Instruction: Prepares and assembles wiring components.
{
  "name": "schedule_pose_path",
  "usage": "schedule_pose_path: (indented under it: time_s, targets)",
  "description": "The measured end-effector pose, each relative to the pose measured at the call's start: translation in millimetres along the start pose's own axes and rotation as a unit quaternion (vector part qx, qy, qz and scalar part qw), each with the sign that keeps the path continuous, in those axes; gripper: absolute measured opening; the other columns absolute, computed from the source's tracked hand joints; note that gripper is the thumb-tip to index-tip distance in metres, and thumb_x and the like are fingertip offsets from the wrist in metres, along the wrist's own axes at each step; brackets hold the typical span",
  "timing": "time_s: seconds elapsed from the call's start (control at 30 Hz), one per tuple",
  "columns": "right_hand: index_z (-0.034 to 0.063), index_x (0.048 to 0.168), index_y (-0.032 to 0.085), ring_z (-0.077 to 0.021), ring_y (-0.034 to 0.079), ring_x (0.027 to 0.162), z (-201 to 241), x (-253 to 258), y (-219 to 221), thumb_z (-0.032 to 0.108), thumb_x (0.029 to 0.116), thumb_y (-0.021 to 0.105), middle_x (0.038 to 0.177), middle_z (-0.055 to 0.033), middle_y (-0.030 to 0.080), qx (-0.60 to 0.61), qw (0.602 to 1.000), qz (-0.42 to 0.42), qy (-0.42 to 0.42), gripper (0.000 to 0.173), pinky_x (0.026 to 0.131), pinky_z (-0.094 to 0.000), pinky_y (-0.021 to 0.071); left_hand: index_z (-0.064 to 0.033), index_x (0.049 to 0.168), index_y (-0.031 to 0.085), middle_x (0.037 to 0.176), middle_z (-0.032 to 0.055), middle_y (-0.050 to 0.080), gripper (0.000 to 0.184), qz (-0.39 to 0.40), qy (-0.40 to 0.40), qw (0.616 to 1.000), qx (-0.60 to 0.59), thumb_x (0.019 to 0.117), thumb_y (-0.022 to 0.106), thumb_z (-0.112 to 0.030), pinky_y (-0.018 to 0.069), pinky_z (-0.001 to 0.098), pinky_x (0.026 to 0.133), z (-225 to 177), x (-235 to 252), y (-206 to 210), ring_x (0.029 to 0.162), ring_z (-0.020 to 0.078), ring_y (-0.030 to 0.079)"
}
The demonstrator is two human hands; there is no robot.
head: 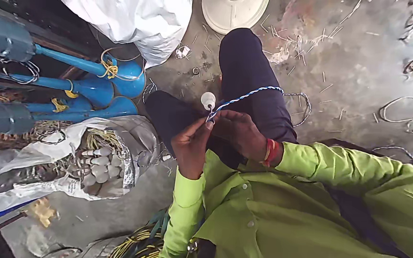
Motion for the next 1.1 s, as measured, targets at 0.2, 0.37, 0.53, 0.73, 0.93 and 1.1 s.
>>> schedule_pose_path:
  time_s: [0.2, 0.37, 0.53, 0.73, 0.93, 1.1]
  targets:
    - [0.0021, 0.115, 0.065, -0.0161, 0.072, 0.09, 10, 1, 3, 0.007, 0.1036, 0.047, 0.099, -0.0081, 0.072, 0.065, 0.997, 0.028, 0.043, 0.022, 0.085, -0.0338, 0.0609, -0.0024, 0.111, 0.077, 0.096, 0.0041, 0.077, 0.02, -0.046, -0.001, 0.999, -0.019, 0.0922, 0.072, -0.003, 0.0582, 0.0254, 0.069, 4, -5, 8, 0.077, 0.0088, 0.069]
    - [0.0085, 0.11, 0.067, -0.0143, 0.071, 0.088, 6, -4, 4, 0.019, 0.1029, 0.056, 0.098, -0.0047, 0.071, 0.058, 0.995, 0.061, 0.058, 0.017, 0.084, -0.0339, 0.0607, -0.0018, 0.113, 0.077, 0.097, 0.0047, 0.078, 0.022, -0.042, -0.005, 0.999, -0.016, 0.0915, 0.072, -0.001, 0.0596, 0.0259, 0.07, 3, -6, 7, 0.078, 0.0094, 0.071]
    - [0.0046, 0.103, 0.066, -0.0147, 0.071, 0.084, 8, 1, 4, 0.008, 0.1037, 0.055, 0.091, -0.0054, 0.071, 0.064, 0.994, 0.059, 0.062, 0.011, 0.083, -0.034, 0.0614, -0.0026, 0.113, 0.077, 0.096, 0.004, 0.077, 0.022, -0.054, -0.01, 0.998, -0.013, 0.0911, 0.073, -0.003, 0.0604, 0.0278, 0.071, 6, -8, 7, 0.078, 0.01, 0.071]
    - [0.0061, 0.109, 0.065, -0.0124, 0.071, 0.086, 11, -9, 10, 0.018, 0.1078, 0.052, 0.096, -0.0042, 0.071, 0.01, 0.996, 0.065, 0.063, 0.018, 0.081, -0.0303, 0.0609, -0.0077, 0.123, 0.052, 0.084, -0.0036, 0.072, 0.037, -0.097, 0.057, 0.992, -0.052, 0.0918, 0.068, 0.003, 0.0601, 0.0253, 0.069, 8, -10, 9, 0.073, 0.0062, 0.069]
    - [0.0065, 0.115, 0.066, -0.0142, 0.07, 0.09, 11, -9, 8, 0.021, 0.1065, 0.049, 0.102, -0.0059, 0.072, -0.057, 0.993, 0.054, 0.092, 0.024, 0.081, -0.0333, 0.0593, 0.0003, 0.113, 0.062, 0.105, 0.0063, 0.063, 0.022, -0.128, 0.205, 0.956, 0.165, 0.0938, 0.07, -0.007, 0.0577, 0.0266, 0.081, 11, -8, 10, 0.093, 0.011, 0.063]
    - [0.0046, 0.116, 0.064, -0.0139, 0.069, 0.09, 14, -5, 8, 0.02, 0.1091, 0.045, 0.1, -0.0059, 0.07, -0.087, 0.992, 0.028, 0.083, 0.026, 0.081, -0.0338, 0.0589, -0.0065, 0.105, 0.08, 0.117, 0.0138, 0.062, 0.015, -0.119, 0.233, 0.926, 0.271, 0.0925, 0.072, -0.006, 0.0547, 0.0215, 0.086, 9, -9, 11, 0.099, 0.011, 0.062]
Point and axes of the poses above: each hand's wrist, its own x-axis towards the middle knuckle, its own y-axis out of the palm, z = x × y, the point moved 3 cm from there along x, towards the middle knuckle
